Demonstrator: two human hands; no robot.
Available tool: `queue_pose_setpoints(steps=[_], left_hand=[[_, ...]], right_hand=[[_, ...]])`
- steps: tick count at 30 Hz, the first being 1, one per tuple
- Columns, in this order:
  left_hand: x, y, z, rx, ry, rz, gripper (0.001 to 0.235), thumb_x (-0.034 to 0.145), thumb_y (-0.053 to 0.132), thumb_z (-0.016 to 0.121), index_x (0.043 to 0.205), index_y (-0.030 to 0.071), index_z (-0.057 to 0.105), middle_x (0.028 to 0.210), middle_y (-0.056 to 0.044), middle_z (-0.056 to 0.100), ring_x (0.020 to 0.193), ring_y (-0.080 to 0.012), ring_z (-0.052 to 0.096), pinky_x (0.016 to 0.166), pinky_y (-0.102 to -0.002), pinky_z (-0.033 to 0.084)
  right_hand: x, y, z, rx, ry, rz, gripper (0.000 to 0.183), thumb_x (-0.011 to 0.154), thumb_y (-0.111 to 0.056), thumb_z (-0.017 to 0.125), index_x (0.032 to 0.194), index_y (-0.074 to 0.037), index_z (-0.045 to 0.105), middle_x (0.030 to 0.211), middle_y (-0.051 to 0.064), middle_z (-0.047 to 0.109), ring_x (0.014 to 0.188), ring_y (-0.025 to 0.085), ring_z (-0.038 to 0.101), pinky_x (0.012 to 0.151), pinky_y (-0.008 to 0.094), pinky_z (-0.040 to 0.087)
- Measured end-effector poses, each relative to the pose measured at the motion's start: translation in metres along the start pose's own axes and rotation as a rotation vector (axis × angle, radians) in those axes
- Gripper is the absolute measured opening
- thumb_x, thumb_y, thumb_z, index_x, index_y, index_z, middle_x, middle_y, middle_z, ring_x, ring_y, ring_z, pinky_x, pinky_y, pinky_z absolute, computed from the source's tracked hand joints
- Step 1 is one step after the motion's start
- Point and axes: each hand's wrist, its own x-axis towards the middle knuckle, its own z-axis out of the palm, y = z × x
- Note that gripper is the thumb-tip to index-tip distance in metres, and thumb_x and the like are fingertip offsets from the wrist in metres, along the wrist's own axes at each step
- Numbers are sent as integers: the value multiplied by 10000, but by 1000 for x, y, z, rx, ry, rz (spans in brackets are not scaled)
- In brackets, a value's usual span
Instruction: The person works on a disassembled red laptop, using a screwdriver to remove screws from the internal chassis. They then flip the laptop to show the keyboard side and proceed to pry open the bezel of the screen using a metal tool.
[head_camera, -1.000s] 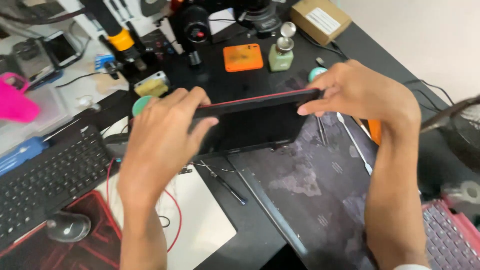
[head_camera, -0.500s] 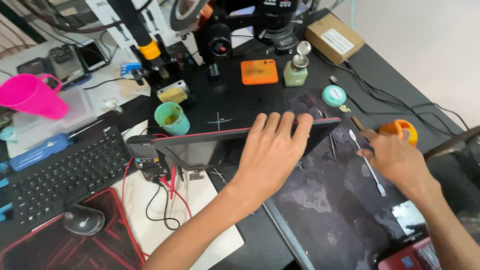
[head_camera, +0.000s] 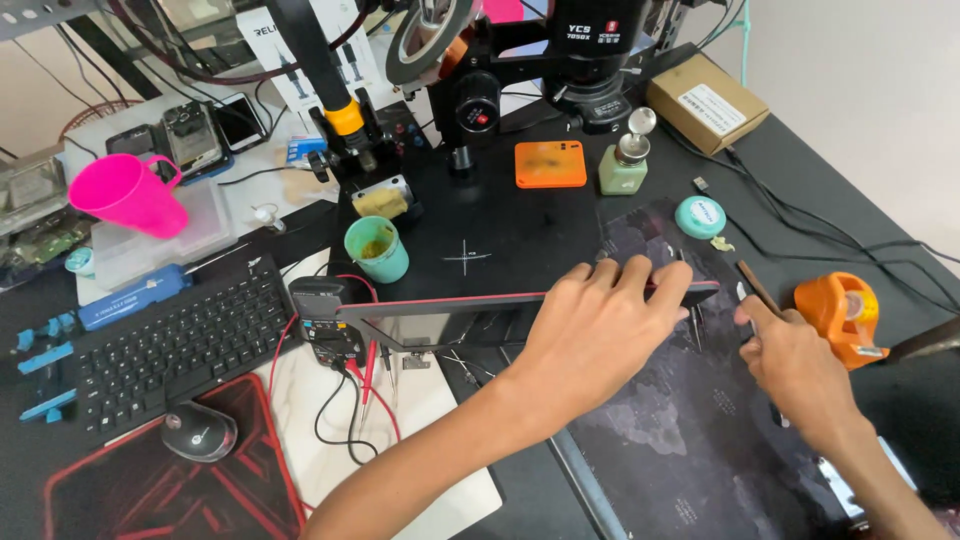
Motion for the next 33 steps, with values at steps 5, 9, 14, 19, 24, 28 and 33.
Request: queue_pose_setpoints(steps=[5,9,14,19,24,28,33], left_hand=[[-1,-3,3,40,-14,15,236,895,141,714,1014,51,531,759,-69,577,720,-239,644,661,-362,499],[0,-6,3,76,-29,35,270,808,76,690,1034,41,546,775,-72,589,726,-230,645,678,-343,508],[0,-7,6,47,29,11,182,924,125,678,1021,42,548,765,-74,575,716,-231,626,662,-349,487],[-2,-7,7,46,19,6,165,995,166,664,1019,51,548,771,-62,558,704,-212,596,659,-335,468],[0,-7,6,89,-14,30,249,890,102,670,1125,68,597,799,-59,545,691,-205,590,635,-333,459],[-2,-7,10,79,21,44,321,866,100,670,1179,78,602,889,-70,558,733,-218,590,675,-344,464],[-1,-7,10,87,13,68,402,908,96,678,1302,55,612,929,-60,534,803,-200,576,749,-333,474]], right_hand=[[25,42,4,641,-261,-25,247,934,-76,654,1163,-12,720,954,160,690,814,267,656,767,401,559],[37,35,-25,1407,-294,117,321,982,3,501,1241,105,661,1088,114,696,944,182,655,898,359,544],[43,46,-22,1737,-179,52,281,1033,-17,568,1297,59,624,1152,137,678,1061,223,665,989,397,531],[35,33,-33,1642,-6,-114,232,1115,-24,541,1313,76,611,1129,139,665,1101,262,663,1055,443,538],[19,6,-53,1505,127,-205,352,1276,-240,420,1311,62,599,1171,225,640,1032,306,665,1053,488,536],[6,-22,-75,1618,74,-206,398,1217,-335,359,1221,11,554,1284,263,641,1106,374,683,1029,517,542],[6,-9,-66,1900,3,-163,357,1250,-298,383,1114,4,517,1231,316,648,1158,394,686,1089,534,527]])
